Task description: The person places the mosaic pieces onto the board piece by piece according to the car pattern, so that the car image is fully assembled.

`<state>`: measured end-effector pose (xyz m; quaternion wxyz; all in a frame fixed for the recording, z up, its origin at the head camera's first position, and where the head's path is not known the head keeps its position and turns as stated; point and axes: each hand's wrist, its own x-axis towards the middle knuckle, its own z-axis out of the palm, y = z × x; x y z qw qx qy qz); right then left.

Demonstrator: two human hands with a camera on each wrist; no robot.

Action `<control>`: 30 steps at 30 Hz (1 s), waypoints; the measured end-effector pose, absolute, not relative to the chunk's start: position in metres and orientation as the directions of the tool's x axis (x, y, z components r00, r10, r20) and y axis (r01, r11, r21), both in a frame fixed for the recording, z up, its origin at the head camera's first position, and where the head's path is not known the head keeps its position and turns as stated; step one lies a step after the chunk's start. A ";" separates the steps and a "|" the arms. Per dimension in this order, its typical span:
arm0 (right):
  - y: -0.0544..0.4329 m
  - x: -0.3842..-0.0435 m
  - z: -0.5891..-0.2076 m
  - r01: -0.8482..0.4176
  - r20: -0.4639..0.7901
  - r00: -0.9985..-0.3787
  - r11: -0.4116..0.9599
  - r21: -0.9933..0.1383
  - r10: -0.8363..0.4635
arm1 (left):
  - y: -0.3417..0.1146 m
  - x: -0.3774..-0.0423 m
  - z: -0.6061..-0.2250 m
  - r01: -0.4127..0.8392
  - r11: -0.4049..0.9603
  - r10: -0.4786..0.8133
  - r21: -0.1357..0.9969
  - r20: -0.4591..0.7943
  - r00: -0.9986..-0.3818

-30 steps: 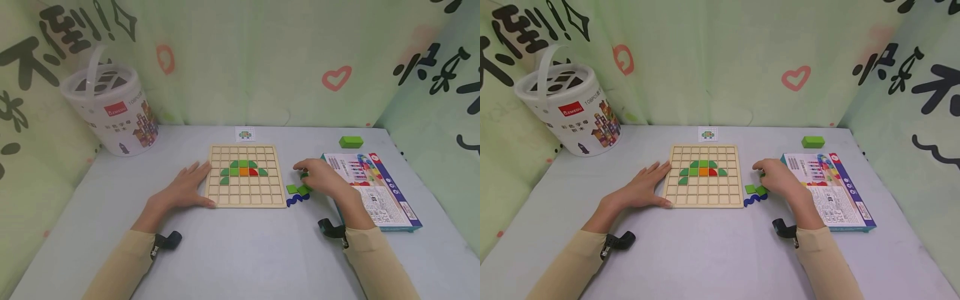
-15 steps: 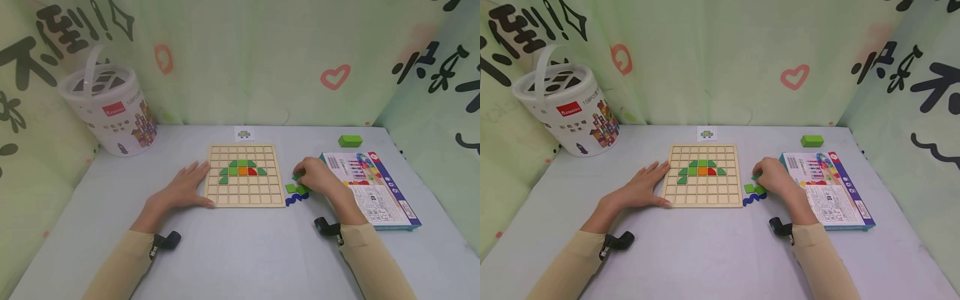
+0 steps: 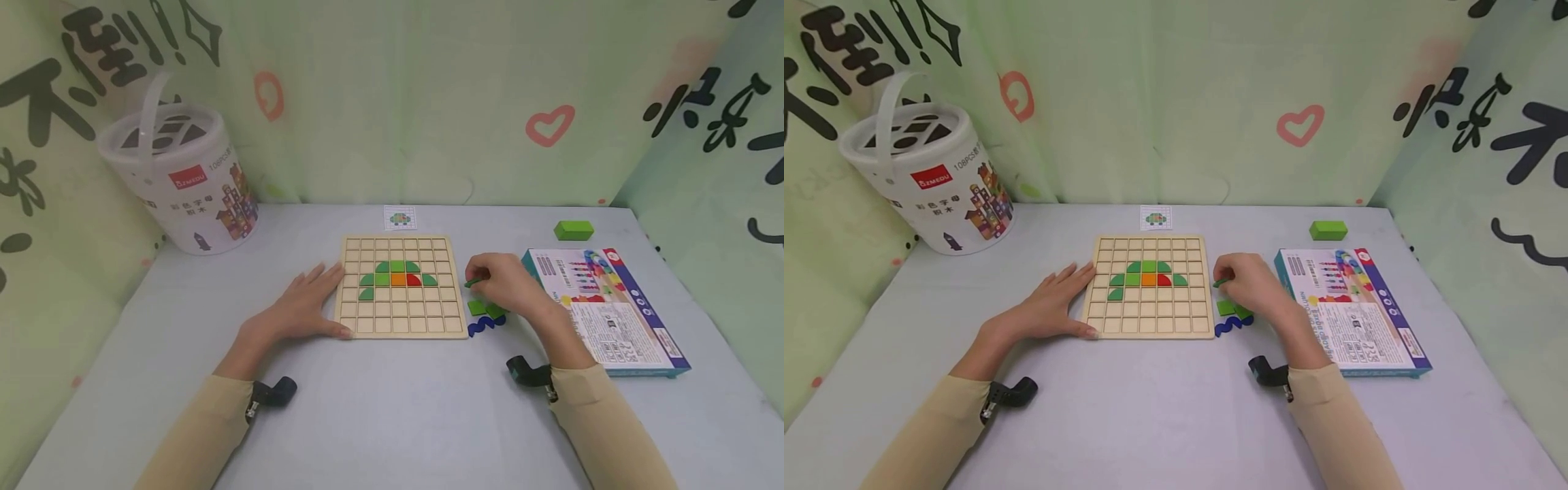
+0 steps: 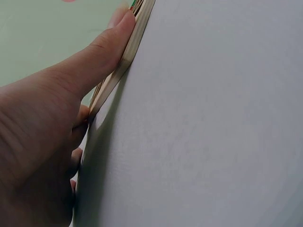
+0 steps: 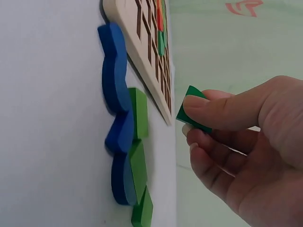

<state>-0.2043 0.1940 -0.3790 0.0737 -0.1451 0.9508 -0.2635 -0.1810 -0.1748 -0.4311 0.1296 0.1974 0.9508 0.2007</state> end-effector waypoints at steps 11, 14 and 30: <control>0.187 -0.207 -0.387 -0.207 -0.093 -0.951 0.833 -0.512 -0.294 | -0.172 -0.181 -0.429 0.318 0.844 0.422 0.432 -0.169 -0.891; 0.190 -0.208 -0.389 -0.199 -0.100 -0.954 0.848 -0.492 -0.282 | -0.171 -0.180 -0.428 0.316 0.844 0.421 0.433 -0.171 -0.891; 0.167 -0.205 -0.383 -0.238 -0.062 -0.954 0.869 -0.433 -0.293 | -0.173 -0.178 -0.426 0.309 0.846 0.418 0.434 -0.181 -0.890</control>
